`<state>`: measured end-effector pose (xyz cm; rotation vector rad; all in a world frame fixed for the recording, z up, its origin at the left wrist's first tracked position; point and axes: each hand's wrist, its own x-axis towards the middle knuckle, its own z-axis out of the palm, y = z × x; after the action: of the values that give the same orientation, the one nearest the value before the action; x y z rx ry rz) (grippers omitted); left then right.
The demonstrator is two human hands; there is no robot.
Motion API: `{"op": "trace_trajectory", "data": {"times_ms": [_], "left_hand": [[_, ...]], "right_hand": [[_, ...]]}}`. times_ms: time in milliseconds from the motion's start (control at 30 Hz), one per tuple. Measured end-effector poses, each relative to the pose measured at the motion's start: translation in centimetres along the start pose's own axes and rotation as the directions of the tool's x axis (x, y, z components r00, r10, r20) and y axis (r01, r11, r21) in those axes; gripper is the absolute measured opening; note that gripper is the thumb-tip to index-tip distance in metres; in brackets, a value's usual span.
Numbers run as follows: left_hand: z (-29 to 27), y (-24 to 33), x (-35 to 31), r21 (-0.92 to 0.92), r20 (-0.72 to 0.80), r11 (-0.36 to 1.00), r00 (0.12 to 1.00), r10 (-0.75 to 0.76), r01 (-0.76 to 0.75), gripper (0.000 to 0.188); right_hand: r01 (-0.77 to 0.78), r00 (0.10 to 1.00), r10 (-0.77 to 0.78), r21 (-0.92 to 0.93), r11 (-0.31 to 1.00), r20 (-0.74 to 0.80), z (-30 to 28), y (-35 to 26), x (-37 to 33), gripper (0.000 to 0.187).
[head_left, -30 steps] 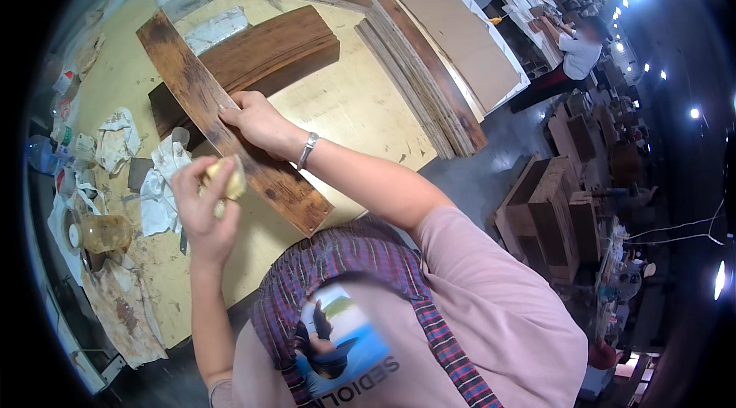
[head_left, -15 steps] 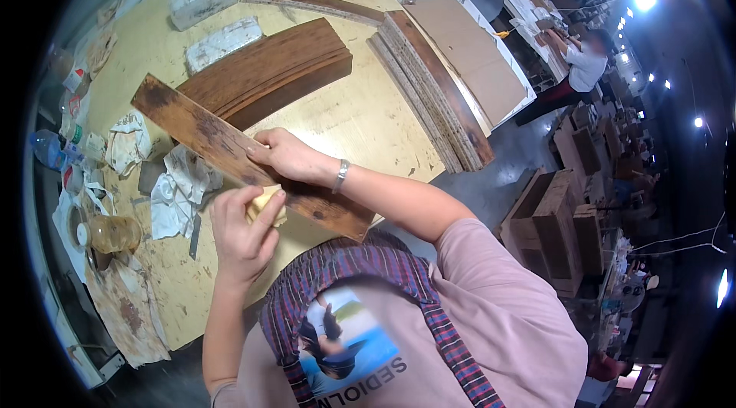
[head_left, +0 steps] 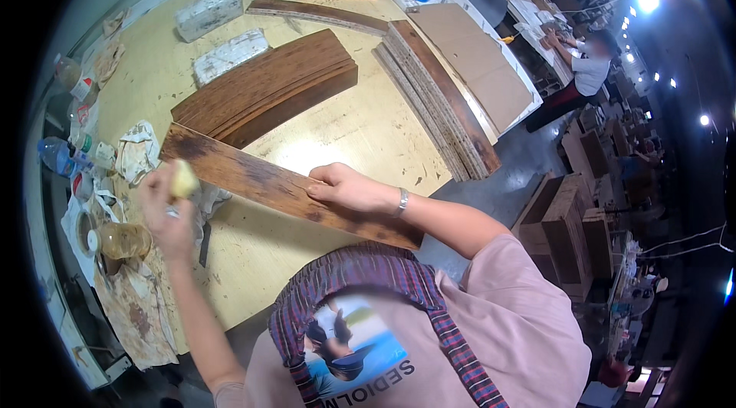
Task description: The person applies a liquid substance with a sponge and wipes a long wood piece with a cloth on a workbench.
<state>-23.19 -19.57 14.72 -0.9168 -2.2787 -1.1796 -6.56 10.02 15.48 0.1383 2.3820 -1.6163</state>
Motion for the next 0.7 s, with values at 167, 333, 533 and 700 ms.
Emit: {"op": "trace_trajectory", "data": {"times_ms": [167,333,533,700], "left_hand": [[-3.5,-3.5,2.1,0.115,-0.105,0.988,0.99,-0.09,0.102,0.058],[-1.4,1.5,0.9,0.009,0.155,1.0,0.988,0.009,-0.011,0.056],[-1.2,-0.8,1.4,0.014,-0.036,0.998,0.997,-0.062,0.062,0.055],[4.9,7.7,-0.6,-0.146,0.142,0.973,0.969,0.2,-0.18,0.056]], "right_hand": [[-0.012,1.0,0.011,0.041,0.999,0.007,-0.1,2.2,-1.9,0.029],[-0.046,0.999,0.046,-0.035,0.998,-0.015,-0.3,2.4,-3.3,0.029],[-0.061,0.99,0.06,-0.001,0.998,-0.126,0.1,1.9,-2.5,0.032],[0.079,0.964,-0.064,0.049,0.996,-0.257,-0.7,0.4,2.6,0.033]]}}
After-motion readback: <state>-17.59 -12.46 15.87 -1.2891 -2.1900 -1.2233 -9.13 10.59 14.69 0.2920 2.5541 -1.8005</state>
